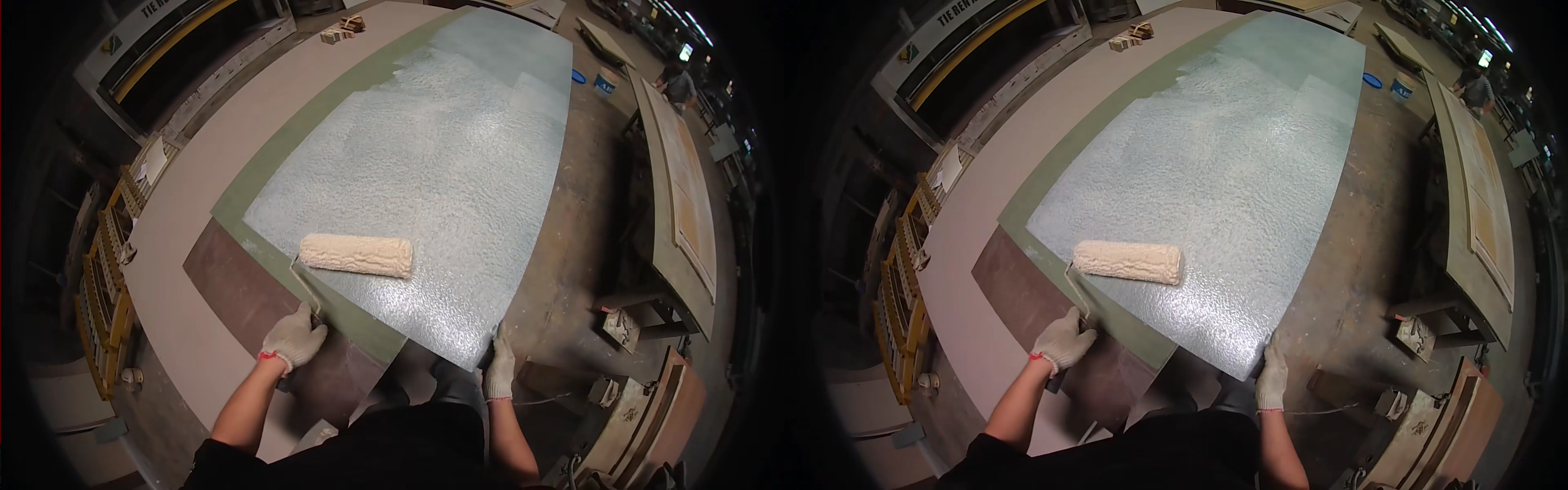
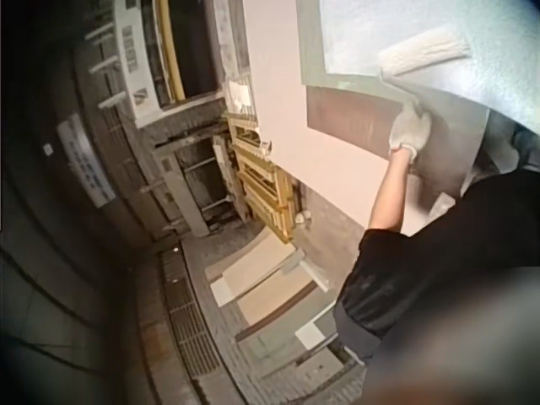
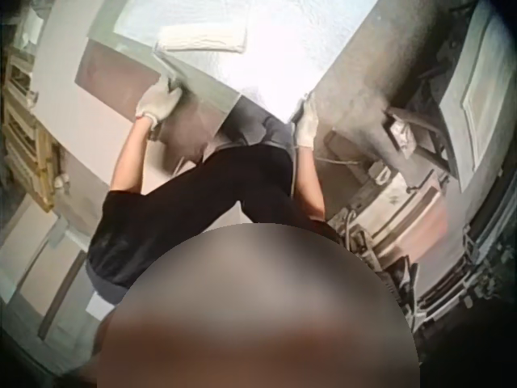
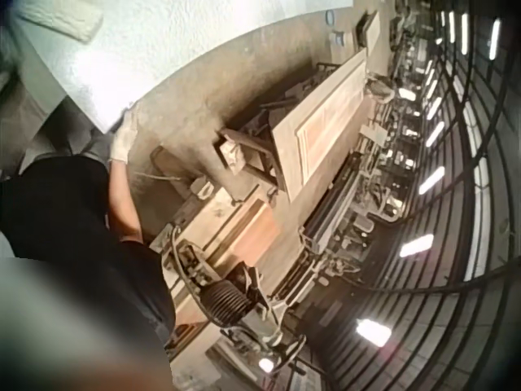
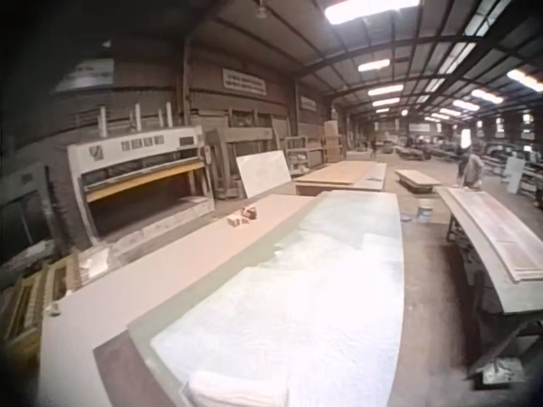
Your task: Applying a liquid coating to a flat wooden panel using a paint roller.
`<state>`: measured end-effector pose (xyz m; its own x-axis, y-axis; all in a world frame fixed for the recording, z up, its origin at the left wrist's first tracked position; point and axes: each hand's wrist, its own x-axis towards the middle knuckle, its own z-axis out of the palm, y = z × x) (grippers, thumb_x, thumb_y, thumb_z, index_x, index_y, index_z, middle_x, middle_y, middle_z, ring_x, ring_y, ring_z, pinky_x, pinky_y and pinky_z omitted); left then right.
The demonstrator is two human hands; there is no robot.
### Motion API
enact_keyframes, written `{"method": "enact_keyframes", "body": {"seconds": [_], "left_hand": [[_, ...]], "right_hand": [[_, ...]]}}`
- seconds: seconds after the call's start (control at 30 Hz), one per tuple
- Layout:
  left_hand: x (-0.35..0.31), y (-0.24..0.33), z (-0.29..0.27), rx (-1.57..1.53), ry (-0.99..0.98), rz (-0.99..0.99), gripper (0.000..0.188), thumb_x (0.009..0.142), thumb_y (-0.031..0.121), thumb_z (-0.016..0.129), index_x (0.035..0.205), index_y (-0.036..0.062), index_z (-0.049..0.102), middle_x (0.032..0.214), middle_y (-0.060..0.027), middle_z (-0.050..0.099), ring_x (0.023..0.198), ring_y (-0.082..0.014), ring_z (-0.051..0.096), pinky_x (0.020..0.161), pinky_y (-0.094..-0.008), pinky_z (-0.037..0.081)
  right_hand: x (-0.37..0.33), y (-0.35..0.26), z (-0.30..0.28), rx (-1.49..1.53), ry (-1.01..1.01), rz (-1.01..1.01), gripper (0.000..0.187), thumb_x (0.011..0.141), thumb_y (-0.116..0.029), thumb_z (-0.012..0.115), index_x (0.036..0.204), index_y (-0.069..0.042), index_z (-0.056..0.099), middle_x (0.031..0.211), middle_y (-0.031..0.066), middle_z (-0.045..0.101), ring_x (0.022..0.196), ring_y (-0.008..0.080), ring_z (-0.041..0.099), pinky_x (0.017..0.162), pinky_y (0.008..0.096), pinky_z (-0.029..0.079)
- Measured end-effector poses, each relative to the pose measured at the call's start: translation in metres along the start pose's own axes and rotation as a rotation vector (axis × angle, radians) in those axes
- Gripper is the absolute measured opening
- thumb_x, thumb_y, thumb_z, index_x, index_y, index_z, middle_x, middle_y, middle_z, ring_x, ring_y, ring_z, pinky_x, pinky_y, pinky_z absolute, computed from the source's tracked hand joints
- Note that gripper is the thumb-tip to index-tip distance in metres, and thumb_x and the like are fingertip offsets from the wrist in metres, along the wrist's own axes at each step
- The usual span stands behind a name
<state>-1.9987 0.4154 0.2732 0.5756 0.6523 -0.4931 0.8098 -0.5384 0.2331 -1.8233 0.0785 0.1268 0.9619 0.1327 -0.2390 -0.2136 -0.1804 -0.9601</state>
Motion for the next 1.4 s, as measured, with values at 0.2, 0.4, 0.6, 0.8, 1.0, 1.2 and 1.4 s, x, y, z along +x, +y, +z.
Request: {"method": "enact_keyframes", "body": {"seconds": [0.2,0.4,0.6,0.8,1.0,1.2,1.4], "left_hand": [[-0.067,0.06,-0.011,-0.756,-0.175,-0.195,0.039,0.093,0.028,0.067,0.113,0.0003,0.048,0.067,-0.0067,0.056,0.05,-0.0161,0.059,0.05,-0.0311,0.05],[-0.042,0.255,0.056,-1.592,0.008,0.151,0.035,0.096,0.022,0.065,0.116,-0.0006,0.047,0.079,-0.0084,0.059,0.059,-0.0172,0.06,0.057,-0.0306,0.052],[0.022,0.371,0.15,-1.709,0.217,0.31,0.041,0.098,0.03,0.066,0.127,0.003,0.056,0.108,-0.0081,0.063,0.097,-0.0142,0.063,0.084,-0.0281,0.052],[-0.017,0.33,0.151,-1.036,0.176,-0.041,0.04,0.097,0.023,0.069,0.131,0.0028,0.061,0.113,-0.0103,0.069,0.101,-0.018,0.069,0.089,-0.0331,0.054],[-0.072,0.272,0.245,-1.433,0.553,-0.479,0.033,0.098,0.015,0.065,0.127,0.0012,0.063,0.098,-0.0162,0.071,0.086,-0.0216,0.07,0.077,-0.0366,0.055],[-0.06,0.315,0.269,-1.76,0.731,-0.972,0.065,0.105,0.025,0.053,0.159,-0.0019,0.027,0.119,-0.0112,0.058,0.101,-0.0192,0.06,0.088,-0.0328,0.052],[-0.015,0.315,0.309,-2.036,1.235,-0.423,0.071,0.104,0.028,0.055,0.162,0.0035,0.023,0.146,-0.011,0.051,0.118,-0.0219,0.06,0.096,-0.0358,0.053]], "right_hand": [[0.011,-0.055,-0.043,-0.298,-0.029,-0.321,0.05,0.095,-0.004,0.063,0.143,0.005,0.055,0.123,0.02,0.069,0.113,0.0249,0.068,0.099,0.0342,0.052],[0.05,-0.114,-0.057,0.105,-0.995,-0.265,0.077,0.094,-0.005,0.067,0.161,-0.003,0.028,0.126,0.0141,0.066,0.095,0.0199,0.069,0.089,0.0325,0.055],[0.161,-0.204,-0.086,-0.165,-1.148,-0.123,0.095,0.088,0.001,0.068,0.163,0.001,0.011,0.139,0.0142,0.055,0.12,0.021,0.059,0.096,0.0303,0.052],[0.267,-0.2,-0.13,-1.137,-1.119,-0.784,0.085,0.086,-0.002,0.07,0.161,-0.015,0.032,0.111,0.0228,0.066,0.099,0.0422,0.067,0.085,0.0464,0.056],[0.298,-0.219,-0.051,-1.328,-1.286,-0.9,0.075,0.09,-0.01,0.071,0.157,-0.005,0.037,0.109,0.0284,0.064,0.096,0.0482,0.064,0.085,0.0495,0.054],[0.284,-0.222,0.18,-1.241,-1.436,-1.046,0.066,0.098,-0.02,0.055,0.159,-0.008,0.032,0.131,0.0317,0.062,0.113,0.0457,0.065,0.098,0.0472,0.053],[0.287,-0.222,0.296,-1.19,-1.326,-1.182,0.068,0.096,-0.023,0.053,0.16,-0.015,0.03,0.124,0.0344,0.064,0.107,0.0507,0.067,0.096,0.053,0.053]]}}
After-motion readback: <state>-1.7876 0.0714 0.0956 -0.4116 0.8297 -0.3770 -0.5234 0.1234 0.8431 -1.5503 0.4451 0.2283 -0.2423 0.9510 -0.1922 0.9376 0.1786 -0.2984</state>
